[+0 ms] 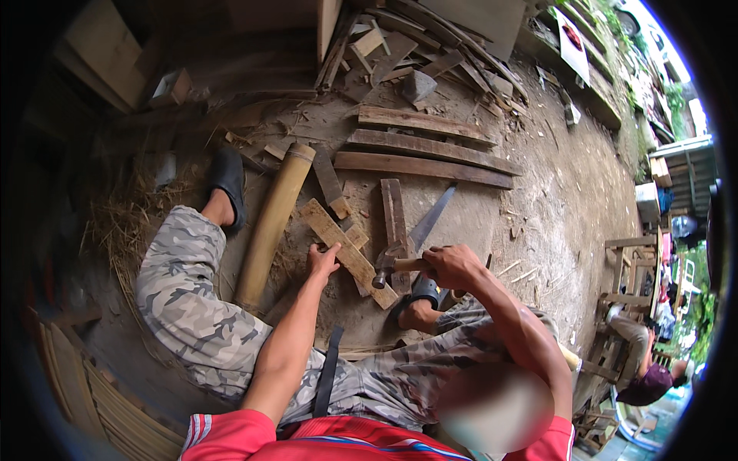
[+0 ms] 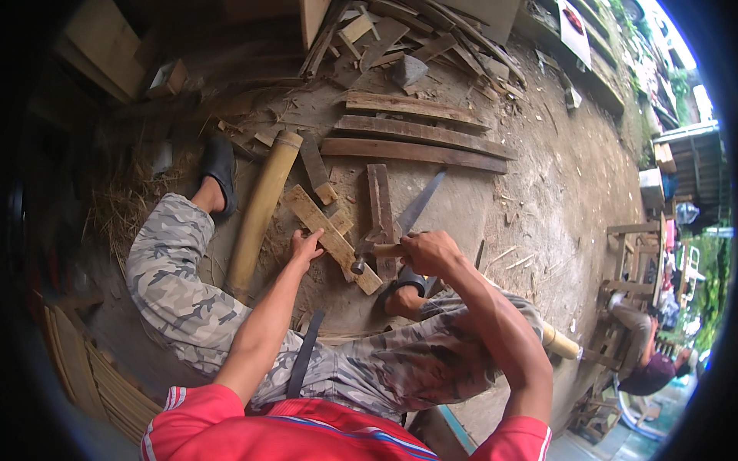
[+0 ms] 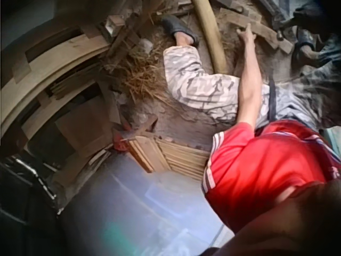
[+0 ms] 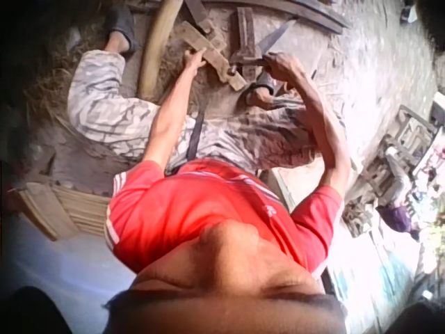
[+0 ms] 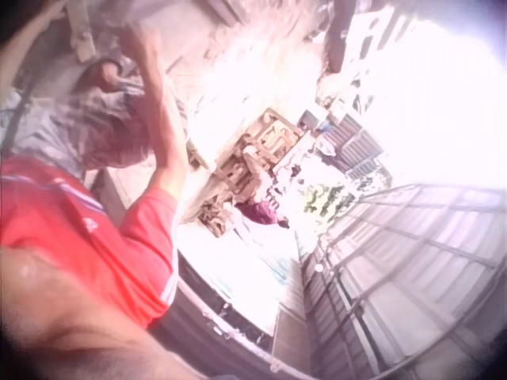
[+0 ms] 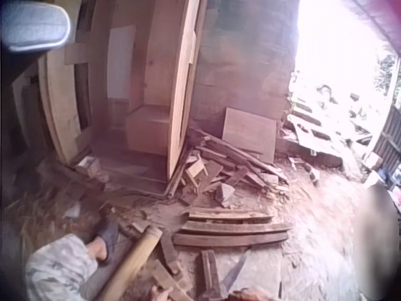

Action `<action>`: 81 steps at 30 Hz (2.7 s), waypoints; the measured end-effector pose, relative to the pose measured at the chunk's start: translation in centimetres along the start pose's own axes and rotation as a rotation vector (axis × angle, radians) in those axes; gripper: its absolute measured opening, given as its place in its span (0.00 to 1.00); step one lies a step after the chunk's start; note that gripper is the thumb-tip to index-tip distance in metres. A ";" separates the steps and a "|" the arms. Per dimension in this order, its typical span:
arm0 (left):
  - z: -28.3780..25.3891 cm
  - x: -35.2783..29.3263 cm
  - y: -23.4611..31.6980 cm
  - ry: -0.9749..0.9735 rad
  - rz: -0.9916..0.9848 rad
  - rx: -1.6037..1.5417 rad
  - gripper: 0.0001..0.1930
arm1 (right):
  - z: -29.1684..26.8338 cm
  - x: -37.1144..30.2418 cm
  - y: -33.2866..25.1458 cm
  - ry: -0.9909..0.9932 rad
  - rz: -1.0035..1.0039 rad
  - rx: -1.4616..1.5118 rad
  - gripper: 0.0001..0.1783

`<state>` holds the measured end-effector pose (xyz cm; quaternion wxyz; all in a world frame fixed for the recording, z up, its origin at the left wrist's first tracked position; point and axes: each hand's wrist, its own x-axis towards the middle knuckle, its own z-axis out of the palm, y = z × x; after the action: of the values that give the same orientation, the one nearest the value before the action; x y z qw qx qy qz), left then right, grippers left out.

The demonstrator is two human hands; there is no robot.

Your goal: The person sits on the floor and uses a hammer and chisel to carve and shape small wooden pieces. They repeatedly strike the chisel to remove wood shavings and refine the shape of the pieces.

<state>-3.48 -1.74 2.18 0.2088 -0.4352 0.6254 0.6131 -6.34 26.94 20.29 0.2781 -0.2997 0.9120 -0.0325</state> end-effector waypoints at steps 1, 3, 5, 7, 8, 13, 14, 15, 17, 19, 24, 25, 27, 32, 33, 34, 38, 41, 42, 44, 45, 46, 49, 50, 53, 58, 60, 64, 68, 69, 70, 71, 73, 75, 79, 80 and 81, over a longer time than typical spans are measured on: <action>-0.2 0.5 -0.5 0.011 0.015 -0.003 0.39 | 0.0 1.0 -0.1 -0.008 -0.038 -0.027 0.17; -0.3 1.7 -1.3 0.038 0.044 -0.010 0.42 | -0.2 3.3 -0.2 -0.022 -0.118 -0.082 0.17; -0.4 0.3 0.3 -0.061 0.026 -0.002 0.50 | 0.2 5.2 0.3 -0.116 -0.144 -0.114 0.18; -0.2 0.8 0.2 -0.126 0.044 -0.012 0.49 | 0.4 7.2 0.5 -0.151 -0.180 -0.123 0.20; -0.3 1.2 0.0 -0.113 0.042 -0.008 0.49 | 0.6 8.2 0.7 -0.140 -0.203 -0.114 0.21; -2.2 5.0 -4.3 0.081 0.076 0.171 0.48 | 2.5 14.4 1.9 -0.028 -0.453 0.005 0.27; -2.3 4.6 -4.1 0.035 0.086 0.127 0.46 | 2.9 15.2 2.5 -0.055 -0.466 0.028 0.27; -0.8 3.5 -2.5 -0.072 0.110 0.088 0.45 | 2.7 14.1 4.3 -0.082 -0.417 0.039 0.28; -0.9 2.9 -2.2 -0.076 0.129 0.037 0.43 | 2.8 15.2 5.0 -0.132 -0.412 0.045 0.30; -0.6 2.5 -2.7 0.003 0.137 0.018 0.41 | 2.8 16.0 5.6 -0.170 -0.418 0.077 0.31; -1.1 2.6 -2.6 -0.072 0.095 -0.049 0.37 | 2.3 18.2 6.5 -0.199 -0.486 0.126 0.33; -1.1 2.6 -2.5 -0.061 0.092 -0.038 0.36 | 2.3 18.6 6.7 -0.207 -0.489 0.129 0.33; -0.9 2.5 -2.6 -0.082 0.110 -0.081 0.35 | 2.4 19.2 7.0 -0.223 -0.495 0.134 0.32; -0.5 2.4 -3.1 -0.057 0.149 -0.147 0.33 | 2.7 20.8 7.9 -0.208 -0.577 0.196 0.32; -0.4 2.2 -3.2 -0.061 0.156 -0.164 0.33 | 3.0 21.0 8.1 -0.218 -0.596 0.204 0.32; -0.5 2.1 -3.2 -0.059 0.163 -0.183 0.33 | 3.0 21.2 8.1 -0.224 -0.580 0.205 0.32; -0.5 1.7 -2.8 -0.072 0.134 -0.202 0.33 | 3.8 21.6 8.5 -0.221 -0.538 0.216 0.32; -0.4 1.6 -2.3 -0.056 0.136 -0.174 0.34 | 4.2 22.1 9.0 -0.226 -0.546 0.198 0.32; -0.4 1.5 -2.3 -0.063 0.135 -0.162 0.34 | 4.1 22.1 9.2 -0.233 -0.552 0.187 0.33; -0.7 1.8 -2.8 -0.050 0.138 -0.129 0.34 | 4.0 22.0 9.1 -0.212 -0.537 0.156 0.32; -0.7 2.0 -3.1 -0.039 0.142 -0.107 0.34 | 3.9 21.8 8.9 -0.202 -0.528 0.141 0.31; -0.5 1.9 -2.8 -0.033 0.145 -0.088 0.34 | 4.0 21.5 8.9 -0.153 -0.534 0.126 0.31; -0.5 1.7 -1.8 -0.065 0.123 -0.093 0.35 | 3.4 20.3 8.4 -0.123 -0.509 0.070 0.31; -0.6 1.8 -2.3 -0.058 0.125 -0.102 0.36 | 1.9 20.5 7.2 -0.188 -0.483 0.041 0.31; -0.4 2.4 -3.1 -0.066 0.122 -0.140 0.37 | -0.3 19.8 4.6 -0.216 -0.424 0.022 0.29; -0.8 3.4 -3.4 -0.087 0.070 -0.055 0.38 | -0.9 19.0 2.9 -0.222 -0.302 -0.057 0.31; -1.3 3.3 -3.0 -0.135 0.048 -0.049 0.39 | -1.2 18.7 2.3 -0.265 -0.231 -0.111 0.34; -0.6 1.8 0.7 0.188 -0.145 -0.092 0.40 | -1.0 19.4 1.3 -0.403 -0.108 -0.243 0.41; 1.2 -2.3 7.1 0.056 0.276 0.271 0.36 | -1.4 19.5 1.0 -0.498 0.047 -0.225 0.48; 1.6 -3.1 8.0 -0.052 0.437 0.649 0.37 | -2.0 19.4 0.4 -0.515 0.078 -0.215 0.49; 2.7 -4.0 8.0 -0.086 0.515 0.887 0.35 | -2.8 19.4 0.0 -0.530 0.109 -0.204 0.50; 3.6 -4.6 7.8 -0.117 0.589 1.127 0.33 | -3.4 19.5 -0.4 -0.532 0.107 -0.180 0.50; 4.3 -3.4 7.1 -0.127 0.658 1.133 0.27 | -4.2 19.5 -1.0 -0.541 0.097 -0.129 0.52; 4.9 -2.5 6.9 -0.146 0.707 1.135 0.21 | -3.5 19.3 -0.5 -0.482 0.119 -0.125 0.50; 5.2 -1.5 6.2 -0.115 0.788 1.011 0.11 | -3.3 17.9 -1.0 -0.226 0.323 -0.008 0.44; 5.2 -1.7 6.2 -0.112 0.768 0.992 0.11 | -5.0 16.8 -1.9 -0.165 0.421 0.064 0.35; 5.2 -1.9 6.1 -0.107 0.747 0.974 0.11 | -2.3 16.8 -0.8 0.193 0.476 0.205 0.33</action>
<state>-8.78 2.93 6.46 0.1858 -0.0100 0.9324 0.3098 -18.35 16.53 14.20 0.2187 -0.0426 0.9710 -0.0867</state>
